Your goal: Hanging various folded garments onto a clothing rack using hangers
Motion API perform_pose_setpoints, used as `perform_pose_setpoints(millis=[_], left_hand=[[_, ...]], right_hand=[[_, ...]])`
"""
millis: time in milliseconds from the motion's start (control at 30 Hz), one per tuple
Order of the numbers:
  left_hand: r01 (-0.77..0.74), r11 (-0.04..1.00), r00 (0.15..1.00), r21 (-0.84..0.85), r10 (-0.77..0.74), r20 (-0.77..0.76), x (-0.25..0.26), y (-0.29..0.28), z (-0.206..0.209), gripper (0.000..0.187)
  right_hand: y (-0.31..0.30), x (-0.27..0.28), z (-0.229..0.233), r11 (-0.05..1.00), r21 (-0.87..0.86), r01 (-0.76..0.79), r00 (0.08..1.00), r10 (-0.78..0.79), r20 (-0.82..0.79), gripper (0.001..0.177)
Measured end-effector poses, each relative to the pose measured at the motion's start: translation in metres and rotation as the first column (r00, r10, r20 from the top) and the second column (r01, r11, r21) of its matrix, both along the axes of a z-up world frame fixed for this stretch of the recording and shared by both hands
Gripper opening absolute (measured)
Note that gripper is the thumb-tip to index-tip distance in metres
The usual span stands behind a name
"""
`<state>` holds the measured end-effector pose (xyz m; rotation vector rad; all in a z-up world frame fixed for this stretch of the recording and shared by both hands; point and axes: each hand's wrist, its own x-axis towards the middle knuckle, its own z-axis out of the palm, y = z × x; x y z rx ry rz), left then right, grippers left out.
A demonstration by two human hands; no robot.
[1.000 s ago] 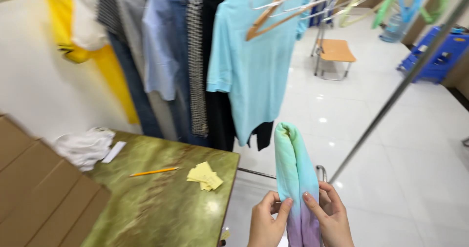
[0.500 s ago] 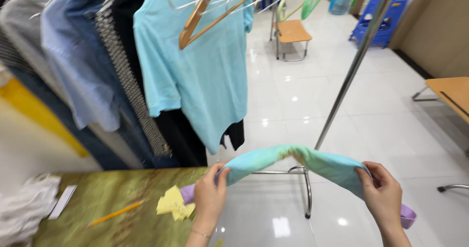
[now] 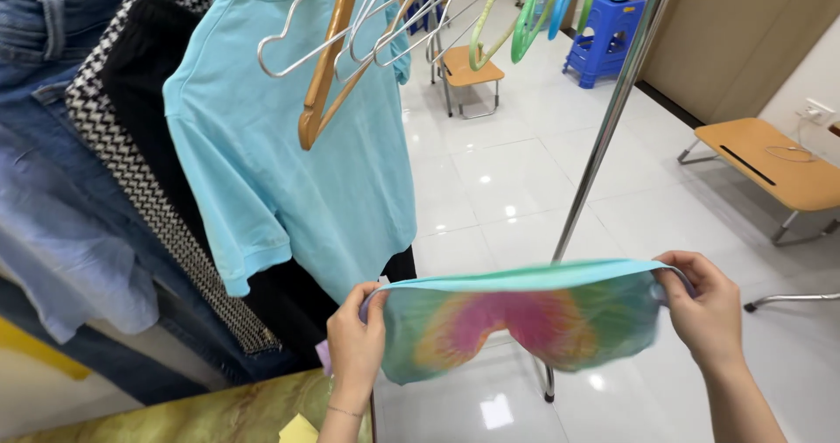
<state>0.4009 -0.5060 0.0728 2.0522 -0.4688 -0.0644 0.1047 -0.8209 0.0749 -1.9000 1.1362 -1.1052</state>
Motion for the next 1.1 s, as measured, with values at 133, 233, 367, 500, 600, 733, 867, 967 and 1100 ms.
perform_pose_setpoints(millis=[133,233,367,500,600,733,867,967,1100], left_hand=[[0.060,0.992,0.974,-0.112,-0.034,0.225,0.002,-0.020,-0.039,0.011],[0.190,0.977,0.945,-0.098,-0.155,0.287,-0.040,-0.042,-0.060,0.032],[0.696,0.669,0.713,0.260,-0.687,-0.139,-0.113,-0.057,-0.094,0.128],[0.793,0.576,0.326,-0.199,-0.677,-0.660,-0.128,-0.071,-0.053,0.125],[0.835,0.550,0.507,-0.011,-0.777,-0.373,-0.110,-0.099,-0.145,0.030],[0.606,0.733,0.499,-0.310,-0.653,-0.569,-0.069,-0.106,-0.080,0.045],[0.142,0.720,0.239,-0.680,-0.691,-0.682,-0.050,-0.108,0.009,0.063],[0.067,0.740,0.200,-0.670,-0.667,-0.717,-0.047,-0.118,0.024,0.036],[0.029,0.716,0.156,-0.697,-0.692,-0.705,-0.057,-0.135,0.007,0.019]], right_hand=[[0.005,0.036,0.009,0.960,0.270,-0.078,0.954,-0.007,0.301,0.006],[0.021,0.069,0.018,0.908,0.364,-0.207,0.916,0.049,0.399,0.014],[0.065,0.122,0.060,0.728,0.525,-0.441,0.812,0.074,0.579,0.015],[0.071,0.140,0.101,0.665,0.535,-0.521,0.775,0.107,0.623,0.006],[0.039,0.136,0.097,0.770,0.396,-0.500,0.638,0.018,0.770,0.019],[0.026,0.104,0.106,0.853,0.351,-0.387,0.768,0.088,0.634,0.025],[0.036,0.054,0.042,0.647,0.340,-0.682,0.730,0.625,0.276,0.037],[0.089,0.037,0.016,0.430,0.433,-0.792,0.519,0.848,0.107,0.054],[0.124,0.042,-0.011,0.526,0.656,-0.541,0.747,0.659,0.088,0.024]])
